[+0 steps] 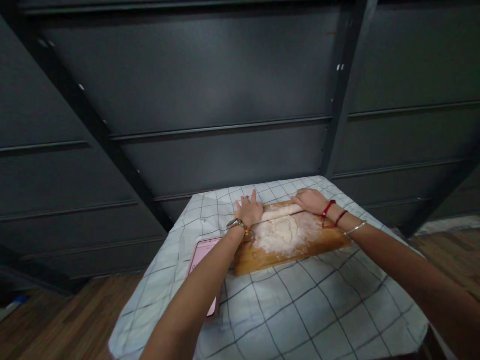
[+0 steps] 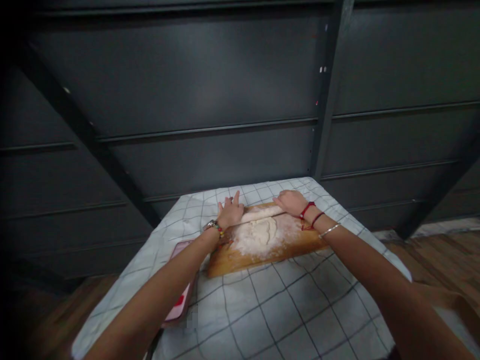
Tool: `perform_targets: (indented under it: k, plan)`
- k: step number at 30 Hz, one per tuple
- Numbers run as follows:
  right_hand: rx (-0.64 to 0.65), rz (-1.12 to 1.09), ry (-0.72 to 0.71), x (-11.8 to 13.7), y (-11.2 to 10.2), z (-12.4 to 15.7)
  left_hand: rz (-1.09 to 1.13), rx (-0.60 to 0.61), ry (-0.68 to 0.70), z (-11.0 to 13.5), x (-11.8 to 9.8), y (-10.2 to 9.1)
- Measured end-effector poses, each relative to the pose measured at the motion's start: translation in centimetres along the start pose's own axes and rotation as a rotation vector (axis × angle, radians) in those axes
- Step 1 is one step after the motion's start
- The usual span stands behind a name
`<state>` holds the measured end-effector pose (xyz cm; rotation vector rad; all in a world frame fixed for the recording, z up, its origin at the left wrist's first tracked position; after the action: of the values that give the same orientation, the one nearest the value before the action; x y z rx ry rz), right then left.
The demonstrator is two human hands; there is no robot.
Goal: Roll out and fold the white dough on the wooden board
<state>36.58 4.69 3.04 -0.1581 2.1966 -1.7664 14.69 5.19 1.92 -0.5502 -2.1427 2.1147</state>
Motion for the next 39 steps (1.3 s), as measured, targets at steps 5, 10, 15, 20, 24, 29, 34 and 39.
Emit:
perform_targets:
  k: [5,10,15,20,24,29,34,39]
  plan:
    - [-0.077,0.091,-0.041,0.7,-2.4,2.3,0.063,-0.02,0.045,1.3,0.5,0.9]
    - [-0.148,0.09,0.005,0.5,-7.1,3.1,0.146,-0.047,0.101,1.4,0.5,-0.8]
    - [0.068,-0.019,-0.056,-0.1,-6.0,4.1,0.093,-0.027,0.153,2.7,-1.1,-1.2]
    - [0.12,0.115,-0.216,-0.1,-2.5,4.1,0.024,-0.132,0.137,3.2,-2.0,-0.3]
    - [0.154,0.042,-0.195,0.2,-1.7,1.5,-0.031,-0.092,0.116,2.0,-1.4,-0.1]
    - [0.132,-0.048,0.052,0.6,-1.0,-1.3,-0.128,-0.247,0.021,0.7,-0.4,-0.1]
    - [-0.035,-0.064,0.064,1.3,-1.1,1.2,-0.193,-0.392,0.204,2.0,-1.4,-0.5]
    - [-0.13,-0.059,0.043,2.2,-1.2,6.3,-0.158,-0.323,0.301,4.6,-2.6,-0.5]
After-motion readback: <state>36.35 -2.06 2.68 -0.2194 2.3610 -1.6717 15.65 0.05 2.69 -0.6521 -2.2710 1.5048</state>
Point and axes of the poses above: each hand's wrist, its own z-axis away from the middle knuckle, its own y-axis out of the palm, x = y × z, the point moved 2 cm from there along -z, towards the middle knuckle, and after that the axes turned 9 degrees about y, right-handed, at the moved point
